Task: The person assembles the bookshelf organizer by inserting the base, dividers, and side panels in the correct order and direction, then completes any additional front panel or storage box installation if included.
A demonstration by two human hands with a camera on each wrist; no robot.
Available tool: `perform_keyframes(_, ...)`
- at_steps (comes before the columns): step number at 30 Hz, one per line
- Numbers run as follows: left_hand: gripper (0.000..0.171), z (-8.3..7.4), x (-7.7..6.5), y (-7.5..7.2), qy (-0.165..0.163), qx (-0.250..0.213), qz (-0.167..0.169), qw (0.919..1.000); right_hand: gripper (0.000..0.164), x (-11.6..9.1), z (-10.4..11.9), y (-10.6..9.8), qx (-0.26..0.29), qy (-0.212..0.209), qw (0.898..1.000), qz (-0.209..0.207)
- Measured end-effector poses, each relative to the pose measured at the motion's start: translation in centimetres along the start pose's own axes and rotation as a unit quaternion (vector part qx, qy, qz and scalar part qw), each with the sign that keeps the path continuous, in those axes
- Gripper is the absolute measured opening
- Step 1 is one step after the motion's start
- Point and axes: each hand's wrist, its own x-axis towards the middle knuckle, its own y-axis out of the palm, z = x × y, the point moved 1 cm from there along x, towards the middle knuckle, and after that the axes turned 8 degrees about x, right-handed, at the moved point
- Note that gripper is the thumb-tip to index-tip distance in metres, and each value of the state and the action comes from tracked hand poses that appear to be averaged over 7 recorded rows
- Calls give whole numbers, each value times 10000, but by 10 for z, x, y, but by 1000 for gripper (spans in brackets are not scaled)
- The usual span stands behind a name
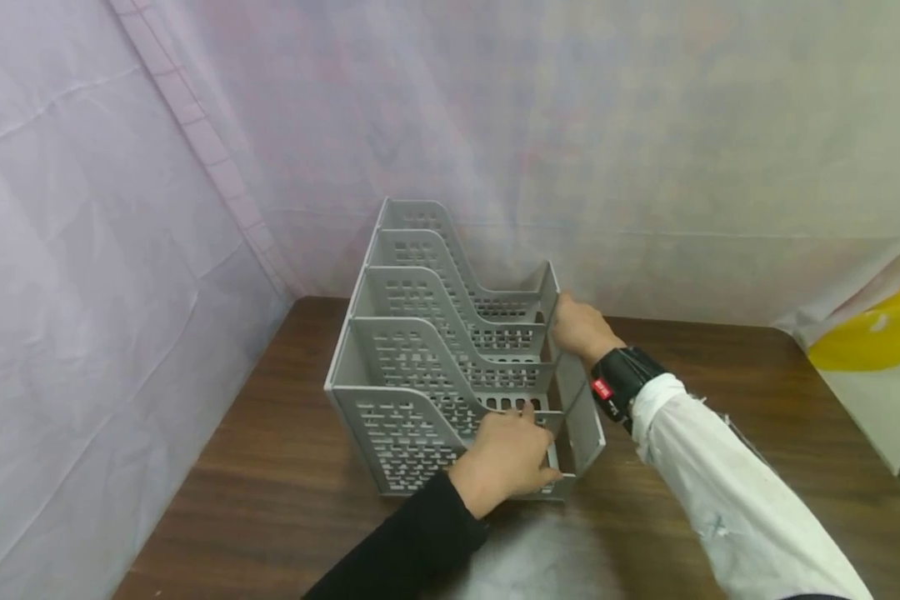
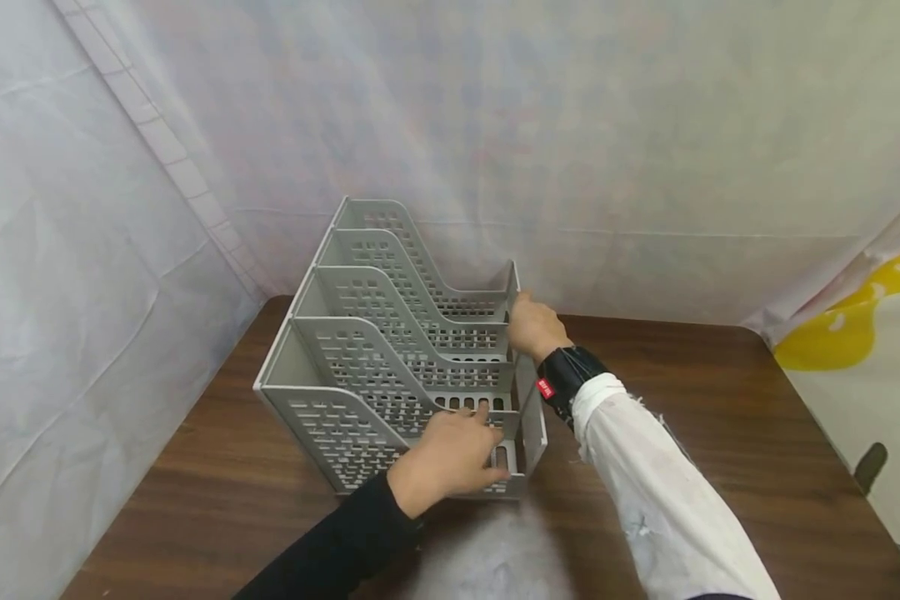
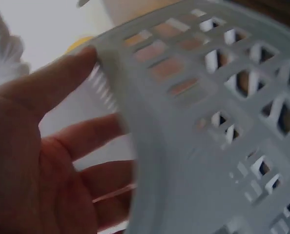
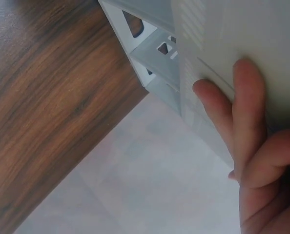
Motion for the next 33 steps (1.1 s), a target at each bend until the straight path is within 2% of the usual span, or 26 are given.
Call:
perform_keyframes(5, 46, -3, -1, 4, 83, 350, 135, 9993, 58, 0, 3, -1, 58, 77, 9999, 56)
perform_keyframes(10, 49, -6, -2, 8, 145, 543, -119, 9983, 60, 2, 4, -6, -27, 50, 10000, 80)
perform_keyframes(14, 70, -4, -2, 9, 98, 344, -273, 9990, 54, 3, 4, -10, -48, -16, 10000, 75)
perform_keyframes(18, 91, -2, -1, 10, 99, 189, -199, 9996, 49, 1, 5, -10, -29, -47, 9999, 107)
perform_keyframes(19, 91, -3, -1, 10, 127, 203, -204, 9995, 48, 0, 5, -10, -37, -43, 9999, 106)
perform_keyframes(21, 79, -5, -1, 12, 189, 286, -302, 9990, 49, -1, 5, -10, -42, -41, 9999, 90)
perform_keyframes(24, 52, -6, -1, 14, 250, 606, -691, 9955, 49, -1, 5, -10, -66, -70, 10000, 26)
perform_keyframes(26, 43, -7, -2, 15, 281, 757, -963, 9921, 49, -1, 7, -11, -86, -72, 9999, -4)
perform_keyframes(29, 46, -8, -3, 16, 313, 817, -1120, 9898, 49, -1, 7, -11, -144, -40, 9999, 26)
perform_keyframes(33, 46, -9, -4, 16, 345, 691, -906, 9929, 49, -1, 7, -9, -169, -17, 9998, 93)
